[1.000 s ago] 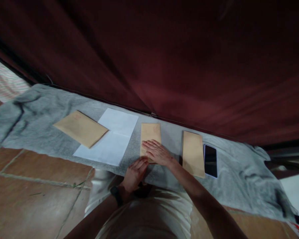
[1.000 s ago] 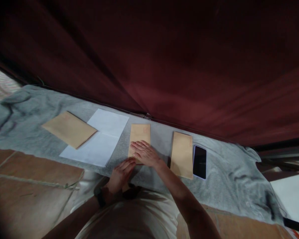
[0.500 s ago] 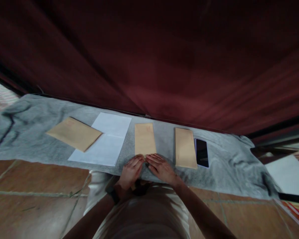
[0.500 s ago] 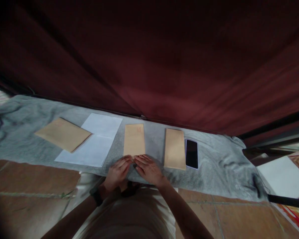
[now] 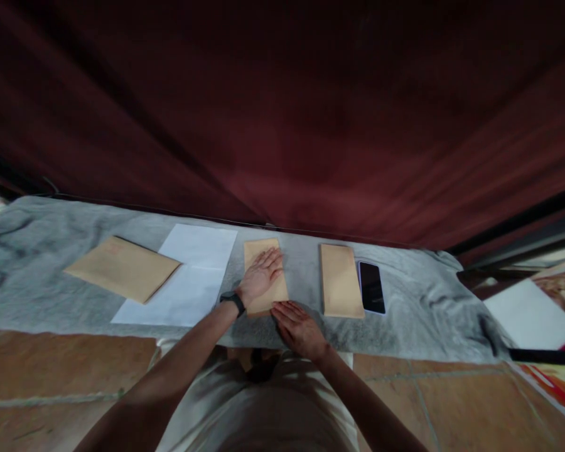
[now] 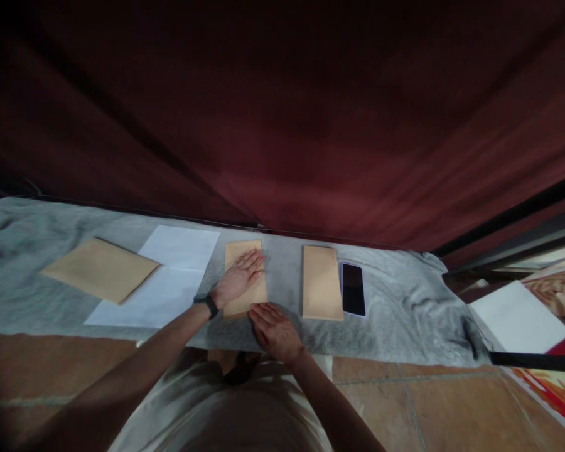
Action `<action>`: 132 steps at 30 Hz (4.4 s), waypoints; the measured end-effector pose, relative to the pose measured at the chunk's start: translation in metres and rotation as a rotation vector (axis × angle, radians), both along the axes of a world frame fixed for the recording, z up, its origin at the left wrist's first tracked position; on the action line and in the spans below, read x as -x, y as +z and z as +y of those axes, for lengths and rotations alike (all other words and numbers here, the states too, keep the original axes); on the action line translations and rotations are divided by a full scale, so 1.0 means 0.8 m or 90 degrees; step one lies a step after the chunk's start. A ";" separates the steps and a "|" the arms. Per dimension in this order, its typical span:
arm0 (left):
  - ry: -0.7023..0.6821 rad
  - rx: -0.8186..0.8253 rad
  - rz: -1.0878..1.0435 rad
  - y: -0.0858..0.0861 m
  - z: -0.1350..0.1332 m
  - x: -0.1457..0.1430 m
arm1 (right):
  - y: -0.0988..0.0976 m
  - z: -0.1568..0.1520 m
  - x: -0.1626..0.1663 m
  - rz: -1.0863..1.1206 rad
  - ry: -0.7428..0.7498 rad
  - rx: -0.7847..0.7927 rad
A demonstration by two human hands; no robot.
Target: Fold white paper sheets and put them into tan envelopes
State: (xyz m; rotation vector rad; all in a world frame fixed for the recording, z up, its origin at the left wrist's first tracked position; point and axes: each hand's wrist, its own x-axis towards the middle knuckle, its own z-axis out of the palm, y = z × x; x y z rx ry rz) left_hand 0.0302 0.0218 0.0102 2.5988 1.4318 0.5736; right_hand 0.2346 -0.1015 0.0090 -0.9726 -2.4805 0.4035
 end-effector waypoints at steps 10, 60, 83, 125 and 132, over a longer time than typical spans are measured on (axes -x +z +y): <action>-0.067 0.011 0.032 -0.018 -0.023 0.001 | -0.004 0.002 0.000 0.010 -0.007 0.016; -0.139 0.103 0.046 0.006 -0.072 0.015 | -0.001 -0.001 -0.014 0.113 -0.062 0.066; 0.077 0.059 -0.096 -0.007 -0.188 0.039 | -0.019 0.004 -0.014 0.096 -0.143 0.057; 0.298 0.014 -0.172 0.000 -0.174 0.015 | -0.010 0.018 0.020 0.045 -0.292 0.026; 0.304 0.011 -0.174 -0.007 -0.174 0.017 | -0.009 0.019 0.022 0.041 -0.302 0.031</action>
